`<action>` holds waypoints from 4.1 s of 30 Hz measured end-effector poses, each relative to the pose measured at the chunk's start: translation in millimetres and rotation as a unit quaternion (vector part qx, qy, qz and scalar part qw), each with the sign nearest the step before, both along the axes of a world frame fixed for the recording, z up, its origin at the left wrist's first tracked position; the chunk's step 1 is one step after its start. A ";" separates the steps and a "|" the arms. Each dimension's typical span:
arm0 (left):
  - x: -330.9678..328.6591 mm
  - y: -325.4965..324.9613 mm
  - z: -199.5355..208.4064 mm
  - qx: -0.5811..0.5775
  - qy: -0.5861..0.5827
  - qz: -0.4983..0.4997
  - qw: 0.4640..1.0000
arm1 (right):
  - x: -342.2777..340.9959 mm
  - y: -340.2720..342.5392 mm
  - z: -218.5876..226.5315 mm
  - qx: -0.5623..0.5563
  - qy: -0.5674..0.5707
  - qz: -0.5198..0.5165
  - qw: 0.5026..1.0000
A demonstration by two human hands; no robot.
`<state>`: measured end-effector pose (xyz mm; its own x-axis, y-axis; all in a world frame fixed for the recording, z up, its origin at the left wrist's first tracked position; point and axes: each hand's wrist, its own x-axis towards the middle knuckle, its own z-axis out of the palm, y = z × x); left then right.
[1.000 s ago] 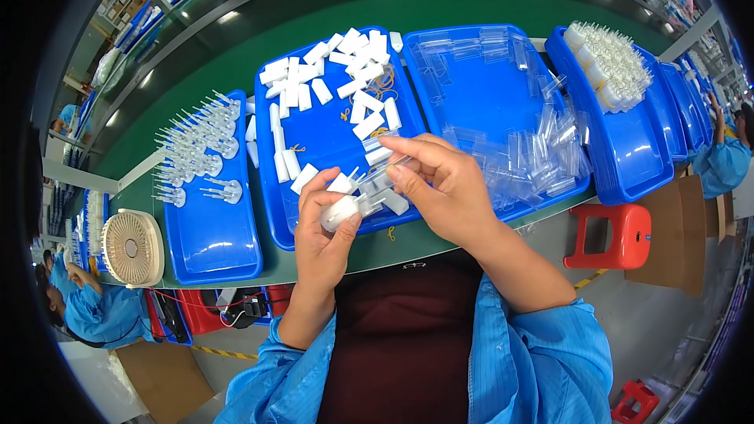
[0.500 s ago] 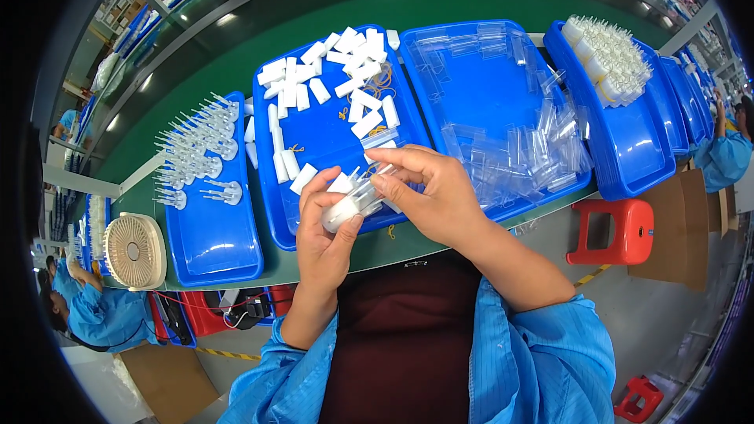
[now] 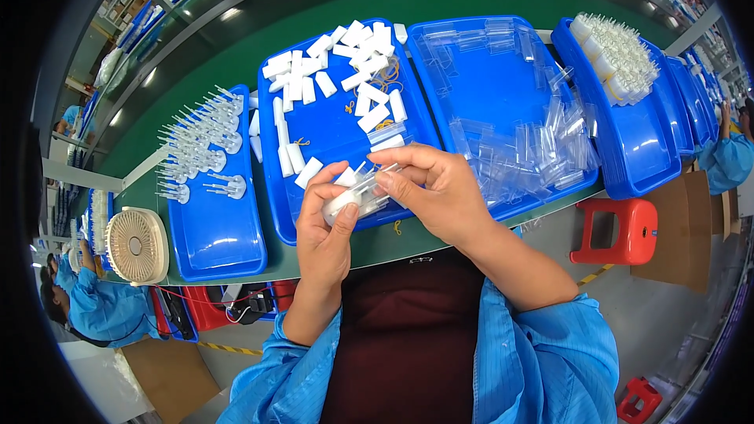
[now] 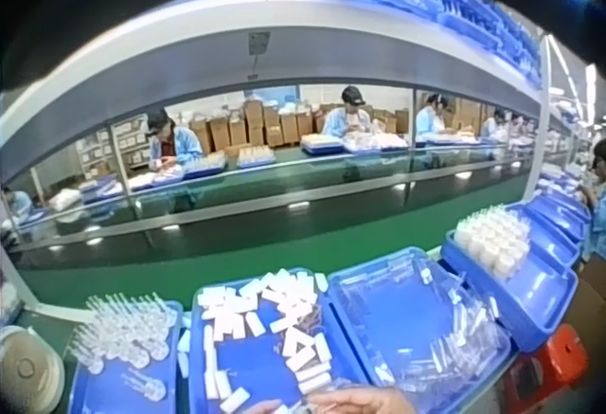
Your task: The person assembles components by mounting white sleeves onto the prongs of a base, sliding clear plastic covers over them, and securing the gathered pieces with a rubber band.
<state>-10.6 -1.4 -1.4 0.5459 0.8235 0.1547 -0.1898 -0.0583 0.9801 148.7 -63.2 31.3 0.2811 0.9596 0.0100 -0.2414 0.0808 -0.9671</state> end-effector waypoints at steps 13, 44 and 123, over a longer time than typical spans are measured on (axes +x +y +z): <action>4.6 1.9 -4.9 -0.002 -0.072 0.032 0.997 | -14.9 -0.4 2.0 0.063 -0.085 -0.066 0.992; -3.3 -4.1 4.5 0.128 0.103 -0.002 0.986 | 1.6 0.2 18.4 0.043 -0.309 -0.048 0.949; -3.8 -2.3 2.1 0.029 0.016 -0.013 0.999 | -2.3 -4.5 19.5 0.091 -0.026 -0.013 0.995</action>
